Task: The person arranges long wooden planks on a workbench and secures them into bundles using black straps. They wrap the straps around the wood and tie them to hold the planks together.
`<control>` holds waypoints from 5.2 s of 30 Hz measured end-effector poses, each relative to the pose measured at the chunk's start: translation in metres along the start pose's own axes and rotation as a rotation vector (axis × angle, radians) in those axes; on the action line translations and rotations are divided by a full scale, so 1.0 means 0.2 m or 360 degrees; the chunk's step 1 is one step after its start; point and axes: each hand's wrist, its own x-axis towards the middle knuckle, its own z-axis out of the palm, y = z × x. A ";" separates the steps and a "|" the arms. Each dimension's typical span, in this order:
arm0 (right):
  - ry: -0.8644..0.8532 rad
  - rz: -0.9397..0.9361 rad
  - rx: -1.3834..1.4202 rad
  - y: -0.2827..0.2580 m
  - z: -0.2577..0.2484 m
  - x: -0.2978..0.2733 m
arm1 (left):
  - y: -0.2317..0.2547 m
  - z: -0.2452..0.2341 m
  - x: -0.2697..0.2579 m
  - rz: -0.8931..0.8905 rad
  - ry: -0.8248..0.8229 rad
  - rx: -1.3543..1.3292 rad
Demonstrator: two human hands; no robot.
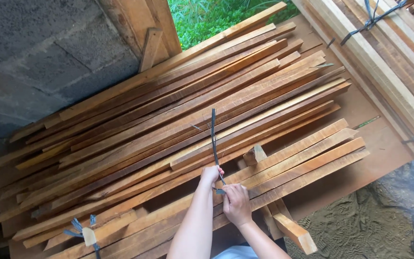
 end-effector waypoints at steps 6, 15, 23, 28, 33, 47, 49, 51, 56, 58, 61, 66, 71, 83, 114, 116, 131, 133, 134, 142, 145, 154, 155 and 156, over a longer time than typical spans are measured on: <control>0.0068 0.0155 0.0251 -0.02 -0.02 0.04 | 0.08 -0.03 -0.20 0.0082 -0.0062 -0.0044; 0.0121 0.0674 0.0920 -0.08 -0.05 0.23 | 0.00 -0.08 -0.18 0.0568 0.0075 0.0622; -0.0200 0.1007 0.0780 0.08 0.09 0.28 | 0.04 -0.27 -0.46 0.0797 0.0257 0.0404; -0.0248 0.0730 0.0498 0.17 0.20 0.25 | 0.12 -0.23 -0.58 0.1063 0.0184 0.0448; -0.0387 0.0518 0.0496 0.22 0.21 0.26 | 0.12 -0.18 -0.56 0.1138 -0.0024 0.0495; -0.0563 0.0875 0.1097 0.19 0.07 0.33 | 0.08 -0.35 -0.42 0.1007 -0.0297 0.1308; -0.0579 0.0938 0.1156 0.20 0.08 0.34 | 0.07 -0.33 -0.37 0.0927 -0.0279 0.1396; -0.0498 0.1017 0.1152 0.19 0.06 0.34 | 0.08 -0.32 -0.35 0.0837 -0.0453 0.1080; -0.0513 0.1004 0.1187 0.21 0.06 0.36 | 0.20 -0.31 -0.52 0.0669 -0.0777 0.0495; -0.0540 0.1027 0.1170 0.24 0.10 0.33 | 0.15 -0.31 -0.47 0.0589 -0.0807 0.0386; -0.0368 0.1087 0.1133 0.29 0.17 0.29 | 0.12 -0.30 -0.36 0.0542 -0.0661 0.0375; -0.0186 0.0672 0.0765 0.11 0.02 0.20 | 0.11 -0.29 -0.36 0.0469 -0.0612 0.0367; -0.0052 0.0079 0.0506 0.11 -0.01 0.22 | 0.04 -0.27 -0.26 0.0616 -0.0522 0.0553; -0.0388 0.0109 -0.0081 0.18 0.09 0.24 | 0.08 -0.32 -0.41 0.0690 -0.0458 0.0632; -0.0767 0.0701 -0.0081 0.10 -0.05 0.33 | 0.09 -0.33 -0.44 0.0656 -0.0510 0.0568; -0.0787 0.0639 -0.0160 0.10 -0.06 0.34 | 0.08 -0.32 -0.42 0.0657 -0.0522 0.0573; -0.0667 0.0691 0.0035 0.20 0.01 0.30 | 0.11 -0.29 -0.38 0.0459 -0.0634 0.0141; -0.0674 0.0704 0.0026 0.17 -0.01 0.31 | 0.08 -0.26 -0.34 0.0462 -0.0587 0.0215; -0.0692 0.0668 -0.0050 0.12 -0.05 0.32 | 0.07 -0.25 -0.33 0.0501 -0.0524 0.0258; -0.0898 0.0349 -0.0696 0.03 -0.05 0.36 | -0.01 -0.08 -0.02 0.0573 0.0044 0.0717; -0.0804 0.0238 -0.0649 0.02 -0.09 0.28 | 0.00 -0.06 -0.04 0.0517 0.0208 0.0702; -0.0603 0.0007 -0.0132 0.10 -0.15 0.07 | 0.05 -0.03 -0.12 0.0284 0.0428 0.0752; -0.0583 -0.0016 -0.0097 0.09 -0.16 0.07 | 0.07 -0.04 -0.17 0.0332 0.0400 0.0686; -0.0562 -0.0038 -0.0063 0.08 -0.17 0.07 | 0.09 -0.06 -0.22 0.0380 0.0371 0.0620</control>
